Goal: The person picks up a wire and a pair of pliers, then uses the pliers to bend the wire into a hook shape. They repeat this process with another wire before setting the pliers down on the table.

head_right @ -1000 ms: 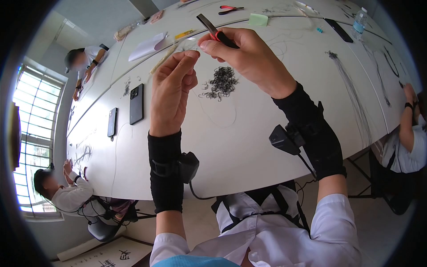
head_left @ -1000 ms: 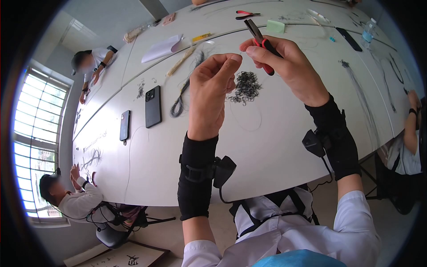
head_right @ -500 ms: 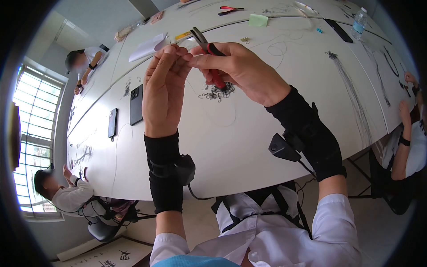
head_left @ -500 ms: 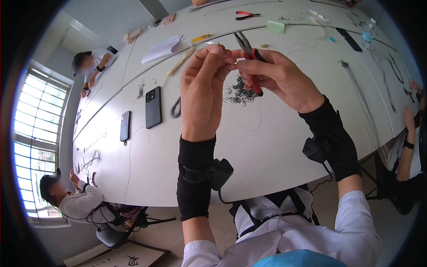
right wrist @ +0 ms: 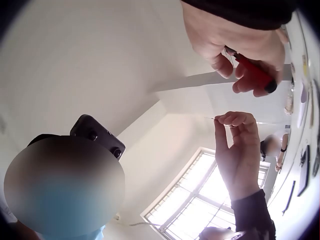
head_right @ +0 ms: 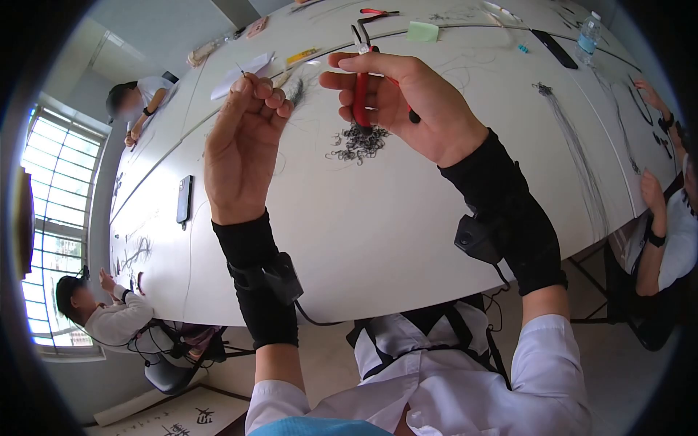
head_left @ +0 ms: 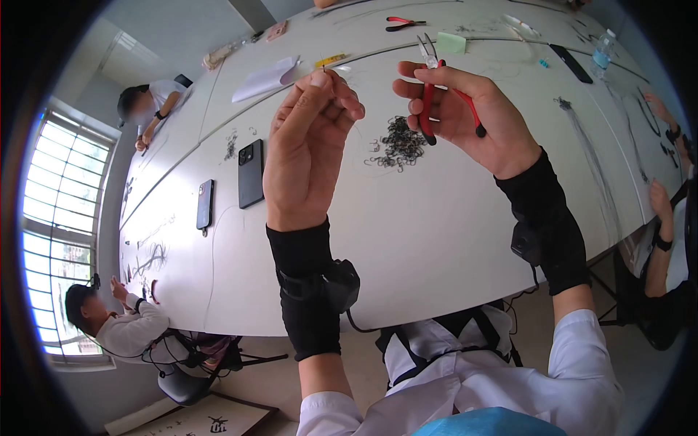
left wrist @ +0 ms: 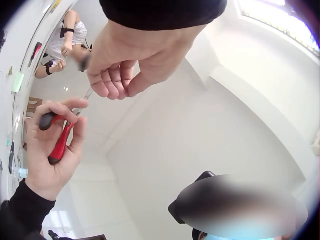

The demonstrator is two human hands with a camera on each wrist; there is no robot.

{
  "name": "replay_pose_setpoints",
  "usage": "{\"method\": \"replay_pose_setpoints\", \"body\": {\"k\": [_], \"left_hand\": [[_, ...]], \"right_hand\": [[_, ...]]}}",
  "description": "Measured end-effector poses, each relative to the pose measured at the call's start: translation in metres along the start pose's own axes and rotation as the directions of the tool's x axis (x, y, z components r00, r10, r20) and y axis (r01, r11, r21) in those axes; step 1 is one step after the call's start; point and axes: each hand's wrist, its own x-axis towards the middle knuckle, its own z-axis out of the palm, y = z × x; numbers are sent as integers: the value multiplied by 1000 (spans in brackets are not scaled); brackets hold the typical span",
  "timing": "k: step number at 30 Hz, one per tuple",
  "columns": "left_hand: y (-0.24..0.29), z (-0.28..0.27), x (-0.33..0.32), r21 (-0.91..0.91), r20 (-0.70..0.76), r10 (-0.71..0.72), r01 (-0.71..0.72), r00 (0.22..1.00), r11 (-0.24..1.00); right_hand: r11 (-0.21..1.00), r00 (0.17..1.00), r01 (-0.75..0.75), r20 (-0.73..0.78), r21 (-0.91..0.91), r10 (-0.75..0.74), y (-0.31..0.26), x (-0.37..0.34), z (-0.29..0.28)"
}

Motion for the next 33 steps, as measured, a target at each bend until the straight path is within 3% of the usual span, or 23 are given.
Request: {"method": "replay_pose_setpoints", "body": {"k": [2, 3, 5, 6, 9, 11, 13, 15, 17, 18, 20, 23, 25, 27, 28, 30, 33], "left_hand": [[-7, 4, 1, -18, -54, 129, -130, 990, 991], [-10, 7, 2, -24, -80, 192, -195, 978, 981], [-17, 10, 2, -27, 4, 197, -197, 980, 980], [-18, 11, 0, -29, 45, 199, -198, 979, 980], [-11, 19, -4, 29, 145, -4, 0, 989, 1000], [-5, 13, -5, 223, 69, -67, 50, 995, 973], [15, 2, -7, 435, -15, -139, 132, 990, 891], [31, -6, -10, 706, -147, -34, 129, 989, 696], [43, -25, -13, 782, -206, 3, 163, 978, 602], [49, -30, -15, 783, -214, -11, 178, 977, 596], [57, -36, -18, 784, -231, -39, 210, 972, 584], [31, -15, -11, 696, 74, 83, -111, 994, 709], [13, 7, -9, 648, 191, 28, -147, 981, 747], [-4, 17, -7, 651, 269, -73, -126, 960, 748], [-3, 27, -10, 583, 212, -210, 49, 955, 811], [-5, 24, -9, 611, 170, -252, 99, 953, 785], [-5, 16, -10, 542, 135, -220, 114, 966, 833]], "right_hand": [[988, 994, -105, 24, -115, 108, 0, -5, 0], [962, 970, -231, 39, -146, 239, -3, -10, 9], [945, 945, -307, 84, -116, 317, 6, -8, 15], [961, 956, -276, 98, -24, 277, 12, -5, 15], [989, 993, -112, 42, 92, 109, 13, 2, 2], [984, 1000, 4, -12, 180, -2, 8, 7, -11], [992, 993, 106, -60, 72, -102, -2, 10, -26], [987, 979, 137, -142, -79, -147, -20, 6, -32], [958, 961, 182, -167, -224, -221, -30, 6, -48], [929, 950, 202, -168, -311, -263, -34, 3, -50], [905, 977, 160, -65, -395, -201, -43, -3, -52], [913, 991, 100, 117, -394, -58, -46, -12, -32], [934, 956, 53, 287, -353, 54, -46, -20, -18], [931, 938, 37, 335, -364, 94, -45, -24, -7], [935, 933, 33, 345, -354, 98, -45, -25, -5], [960, 897, 6, 425, -281, 119, -48, -23, -12], [953, 929, 78, 368, -291, 36, -51, -22, -24]]}}
